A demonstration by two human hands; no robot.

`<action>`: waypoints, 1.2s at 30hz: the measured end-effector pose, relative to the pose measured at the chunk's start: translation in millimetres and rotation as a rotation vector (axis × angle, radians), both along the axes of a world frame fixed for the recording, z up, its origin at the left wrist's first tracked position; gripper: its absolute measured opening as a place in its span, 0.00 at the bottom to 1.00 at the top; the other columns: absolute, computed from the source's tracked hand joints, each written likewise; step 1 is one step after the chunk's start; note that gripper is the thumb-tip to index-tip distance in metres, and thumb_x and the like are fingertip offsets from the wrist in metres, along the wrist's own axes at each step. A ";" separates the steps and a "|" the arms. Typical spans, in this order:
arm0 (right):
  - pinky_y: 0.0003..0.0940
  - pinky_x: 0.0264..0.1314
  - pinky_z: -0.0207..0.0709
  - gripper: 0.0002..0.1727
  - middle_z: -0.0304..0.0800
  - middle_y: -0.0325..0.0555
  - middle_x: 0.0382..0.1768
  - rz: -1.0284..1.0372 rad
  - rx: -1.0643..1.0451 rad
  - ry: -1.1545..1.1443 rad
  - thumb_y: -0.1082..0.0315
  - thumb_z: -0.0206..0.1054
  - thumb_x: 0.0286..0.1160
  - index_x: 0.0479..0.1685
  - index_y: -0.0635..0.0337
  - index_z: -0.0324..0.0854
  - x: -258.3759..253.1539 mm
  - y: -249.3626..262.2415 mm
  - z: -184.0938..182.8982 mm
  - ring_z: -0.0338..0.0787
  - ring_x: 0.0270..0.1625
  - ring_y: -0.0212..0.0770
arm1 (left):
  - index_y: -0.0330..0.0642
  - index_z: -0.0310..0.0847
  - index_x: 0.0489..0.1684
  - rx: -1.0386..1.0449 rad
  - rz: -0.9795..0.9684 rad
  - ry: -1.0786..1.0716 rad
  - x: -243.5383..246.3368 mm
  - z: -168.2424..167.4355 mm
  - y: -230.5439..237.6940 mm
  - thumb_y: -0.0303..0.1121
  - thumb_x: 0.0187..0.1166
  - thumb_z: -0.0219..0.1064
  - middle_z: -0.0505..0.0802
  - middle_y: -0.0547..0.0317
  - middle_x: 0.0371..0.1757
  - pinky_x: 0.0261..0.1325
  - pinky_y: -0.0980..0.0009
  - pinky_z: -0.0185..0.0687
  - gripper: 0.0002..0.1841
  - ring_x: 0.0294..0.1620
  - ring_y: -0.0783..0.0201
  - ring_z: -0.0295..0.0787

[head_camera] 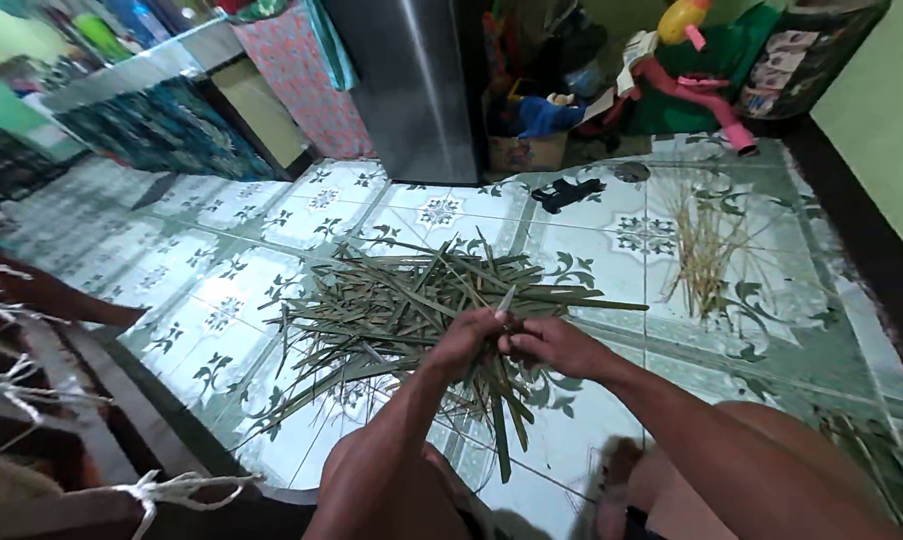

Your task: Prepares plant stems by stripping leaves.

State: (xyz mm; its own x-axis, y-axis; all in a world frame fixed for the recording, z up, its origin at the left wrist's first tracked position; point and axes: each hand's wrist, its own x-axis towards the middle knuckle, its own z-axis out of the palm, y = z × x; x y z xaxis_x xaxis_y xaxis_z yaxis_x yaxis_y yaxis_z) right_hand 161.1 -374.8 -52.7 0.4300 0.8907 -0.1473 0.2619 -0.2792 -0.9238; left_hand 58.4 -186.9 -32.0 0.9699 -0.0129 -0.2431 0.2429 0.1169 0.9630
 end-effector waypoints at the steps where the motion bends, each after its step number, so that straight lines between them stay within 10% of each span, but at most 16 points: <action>1: 0.35 0.46 0.87 0.18 0.91 0.43 0.36 -0.016 0.024 0.026 0.57 0.57 0.91 0.48 0.63 0.84 -1.8 -1.0 3.3 0.91 0.36 0.34 | 0.38 0.83 0.53 0.008 -0.009 -0.017 1.2 1.0 -0.6 0.39 0.91 0.51 0.87 0.64 0.24 0.19 0.80 0.72 0.17 0.16 0.75 0.76; 7: 0.27 0.33 0.81 0.19 0.88 0.36 0.27 0.005 0.081 -0.101 0.61 0.51 0.92 0.46 0.62 0.86 6.8 -21.5 4.7 0.83 0.25 0.28 | 0.38 0.83 0.59 0.014 -0.023 -0.073 0.3 14.7 7.3 0.37 0.91 0.49 0.84 0.68 0.20 0.19 0.81 0.73 0.17 0.15 0.77 0.75; 14: 0.27 0.26 0.79 0.19 0.88 0.34 0.24 0.035 0.046 -0.194 0.59 0.54 0.87 0.49 0.61 0.89 34.0 -87.5 -17.1 0.81 0.21 0.27 | 0.37 0.78 0.66 -0.146 0.392 -0.252 -21.9 51.2 79.5 0.40 0.88 0.51 0.79 0.70 0.17 0.17 0.82 0.72 0.20 0.11 0.77 0.72; 20: 0.45 0.31 0.82 0.24 0.90 0.52 0.32 -0.664 -0.027 -0.273 0.57 0.49 0.94 0.61 0.70 0.81 70.0 -189.3 -16.6 0.84 0.23 0.41 | 0.43 0.81 0.60 0.120 0.946 -0.103 -63.1 24.9 157.0 0.46 0.92 0.53 0.83 0.63 0.24 0.20 0.74 0.77 0.18 0.17 0.70 0.77; 23: 0.41 0.46 0.88 0.25 0.91 0.54 0.41 -0.922 0.078 -0.308 0.56 0.50 0.92 0.62 0.73 0.78 67.3 -246.7 20.5 0.90 0.35 0.39 | 0.37 0.80 0.52 0.409 0.768 -0.020 -61.7 0.5 163.9 0.43 0.93 0.53 0.86 0.60 0.24 0.18 0.70 0.81 0.18 0.15 0.68 0.80; 27: 0.61 0.58 0.77 0.22 0.87 0.66 0.49 -1.131 -0.077 -0.400 0.57 0.55 0.91 0.59 0.70 0.83 44.2 -317.3 39.8 0.87 0.49 0.57 | 0.32 0.82 0.60 0.964 0.171 0.153 -45.2 -1.5 151.2 0.39 0.94 0.51 0.92 0.48 0.40 0.33 0.57 0.87 0.19 0.26 0.58 0.87; 31: 0.64 0.59 0.80 0.22 0.89 0.66 0.51 -1.114 -0.394 -0.204 0.57 0.53 0.93 0.66 0.66 0.82 -6.7 -361.0 -33.6 0.90 0.49 0.61 | 0.39 0.81 0.70 1.416 -0.459 0.397 -40.4 -36.4 132.3 0.39 0.87 0.60 0.92 0.34 0.58 0.65 0.30 0.77 0.20 0.61 0.33 0.89; 36: 0.42 0.69 0.77 0.18 0.86 0.58 0.62 -1.242 -0.382 0.289 0.68 0.56 0.90 0.70 0.67 0.79 -131.6 -315.4 -145.3 0.85 0.62 0.48 | 0.33 0.80 0.64 1.124 -0.339 0.530 -60.6 -71.7 150.4 0.35 0.91 0.55 0.94 0.43 0.44 0.47 0.47 0.89 0.17 0.37 0.48 0.93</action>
State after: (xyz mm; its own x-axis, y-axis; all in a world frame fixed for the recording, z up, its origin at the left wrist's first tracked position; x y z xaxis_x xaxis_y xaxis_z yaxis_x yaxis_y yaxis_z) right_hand 29.4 -690.2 -198.1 0.8328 -0.1851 -0.5217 -0.5448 -0.4412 -0.7131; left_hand -2.2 -36.5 -103.7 0.7404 0.2234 -0.6339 0.4819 -0.8339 0.2690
